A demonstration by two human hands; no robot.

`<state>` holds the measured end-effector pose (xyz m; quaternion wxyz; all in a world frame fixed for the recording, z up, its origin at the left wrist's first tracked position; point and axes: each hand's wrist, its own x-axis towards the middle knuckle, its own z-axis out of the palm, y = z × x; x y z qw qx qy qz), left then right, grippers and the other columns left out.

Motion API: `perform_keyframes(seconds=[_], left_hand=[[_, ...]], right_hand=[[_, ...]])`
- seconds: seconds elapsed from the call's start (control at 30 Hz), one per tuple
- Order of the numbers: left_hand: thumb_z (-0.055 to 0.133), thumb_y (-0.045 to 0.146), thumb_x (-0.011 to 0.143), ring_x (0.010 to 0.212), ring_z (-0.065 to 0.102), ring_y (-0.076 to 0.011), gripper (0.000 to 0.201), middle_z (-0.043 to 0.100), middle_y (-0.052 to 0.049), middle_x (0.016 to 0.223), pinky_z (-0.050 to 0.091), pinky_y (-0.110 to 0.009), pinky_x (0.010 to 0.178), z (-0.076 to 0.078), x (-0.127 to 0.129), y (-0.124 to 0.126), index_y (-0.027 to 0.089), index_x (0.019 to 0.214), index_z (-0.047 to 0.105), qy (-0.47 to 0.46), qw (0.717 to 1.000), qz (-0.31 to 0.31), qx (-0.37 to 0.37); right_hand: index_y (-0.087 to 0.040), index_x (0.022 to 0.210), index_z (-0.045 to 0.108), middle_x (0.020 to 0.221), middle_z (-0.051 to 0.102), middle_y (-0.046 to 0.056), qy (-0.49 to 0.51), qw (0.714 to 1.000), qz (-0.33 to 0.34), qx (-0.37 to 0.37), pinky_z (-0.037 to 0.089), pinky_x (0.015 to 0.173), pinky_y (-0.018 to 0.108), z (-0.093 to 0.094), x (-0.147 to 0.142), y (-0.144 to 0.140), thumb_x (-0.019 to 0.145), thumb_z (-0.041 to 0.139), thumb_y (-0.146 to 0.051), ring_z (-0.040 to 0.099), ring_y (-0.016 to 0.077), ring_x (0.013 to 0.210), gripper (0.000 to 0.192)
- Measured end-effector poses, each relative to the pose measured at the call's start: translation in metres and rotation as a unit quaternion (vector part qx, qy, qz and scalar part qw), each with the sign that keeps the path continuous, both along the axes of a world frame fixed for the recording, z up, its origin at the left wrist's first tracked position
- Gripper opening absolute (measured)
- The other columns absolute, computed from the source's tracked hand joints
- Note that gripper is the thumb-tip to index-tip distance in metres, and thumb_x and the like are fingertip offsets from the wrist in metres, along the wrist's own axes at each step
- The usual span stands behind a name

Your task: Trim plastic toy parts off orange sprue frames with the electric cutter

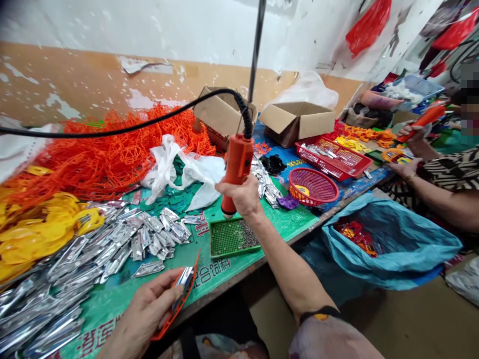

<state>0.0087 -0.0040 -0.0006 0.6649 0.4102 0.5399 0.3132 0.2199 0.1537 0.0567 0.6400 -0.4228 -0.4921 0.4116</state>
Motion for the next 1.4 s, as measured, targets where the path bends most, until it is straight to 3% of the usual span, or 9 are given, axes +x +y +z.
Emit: perform_keyframes(seconds=[0.1, 0.27, 0.5, 0.8, 1.2, 1.4], left_hand=[[0.068, 0.047, 0.081, 0.074, 0.057, -0.015, 0.043, 0.071, -0.001, 0.085, 0.043, -0.021, 0.07, -0.001, 0.002, 0.0, 0.021, 0.115, 0.072, 0.002, 1.0, 0.008, 0.002], [0.068, 0.046, 0.082, 0.08, 0.058, -0.0158, 0.041, 0.071, -0.001, 0.088, 0.043, -0.02, 0.071, 0.001, 0.002, 0.0, 0.021, 0.114, 0.072, -0.003, 1.0, 0.009, 0.002], [0.068, 0.044, 0.083, 0.085, 0.06, -0.0168, 0.039, 0.073, -0.002, 0.094, 0.044, -0.02, 0.076, -0.011, 0.0, -0.002, 0.024, 0.116, 0.072, -0.03, 0.999, 0.017, -0.003], [0.068, 0.045, 0.081, 0.085, 0.06, -0.0193, 0.041, 0.071, -0.003, 0.09, 0.044, -0.021, 0.07, -0.002, 0.003, -0.001, 0.02, 0.113, 0.072, -0.005, 1.0, 0.013, 0.002], [0.068, 0.041, 0.081, 0.087, 0.062, -0.0192, 0.039, 0.074, -0.004, 0.097, 0.045, -0.024, 0.077, -0.008, 0.003, 0.0, 0.02, 0.113, 0.072, -0.02, 0.999, 0.03, 0.003], [0.07, 0.042, 0.077, 0.084, 0.064, -0.0196, 0.042, 0.075, -0.003, 0.093, 0.047, -0.023, 0.073, -0.006, 0.005, -0.001, 0.019, 0.111, 0.073, -0.001, 0.999, 0.044, -0.005]], right_hand=[[-0.017, 0.064, 0.061, 0.062, 0.059, -0.002, 0.013, 1.0, -0.018, 0.003, 0.046, 0.057, 0.032, -0.008, 0.0, 0.0, 0.055, 0.073, -0.017, 0.053, 0.0126, 0.055, 0.015], [-0.017, 0.062, 0.062, 0.059, 0.059, -0.002, 0.02, 0.999, -0.026, 0.001, 0.046, 0.056, 0.032, -0.009, 0.0, -0.003, 0.055, 0.072, -0.015, 0.053, 0.0128, 0.053, 0.013], [-0.017, 0.062, 0.063, 0.06, 0.059, -0.002, 0.021, 0.999, -0.042, 0.006, 0.047, 0.058, 0.033, -0.01, 0.0, -0.004, 0.055, 0.072, -0.016, 0.054, 0.0131, 0.054, 0.012], [-0.017, 0.062, 0.063, 0.061, 0.06, -0.002, 0.011, 0.999, -0.033, 0.015, 0.047, 0.058, 0.032, -0.014, 0.0, -0.003, 0.056, 0.072, -0.017, 0.053, 0.0129, 0.055, 0.01], [-0.017, 0.064, 0.063, 0.063, 0.06, -0.002, 0.01, 0.999, -0.039, 0.019, 0.047, 0.058, 0.032, -0.015, -0.001, -0.004, 0.056, 0.074, -0.017, 0.054, 0.0134, 0.056, 0.013], [-0.018, 0.064, 0.061, 0.061, 0.06, -0.003, -0.005, 0.999, -0.046, 0.013, 0.046, 0.056, 0.031, -0.012, -0.005, -0.008, 0.055, 0.074, -0.019, 0.053, 0.0125, 0.054, 0.016]])
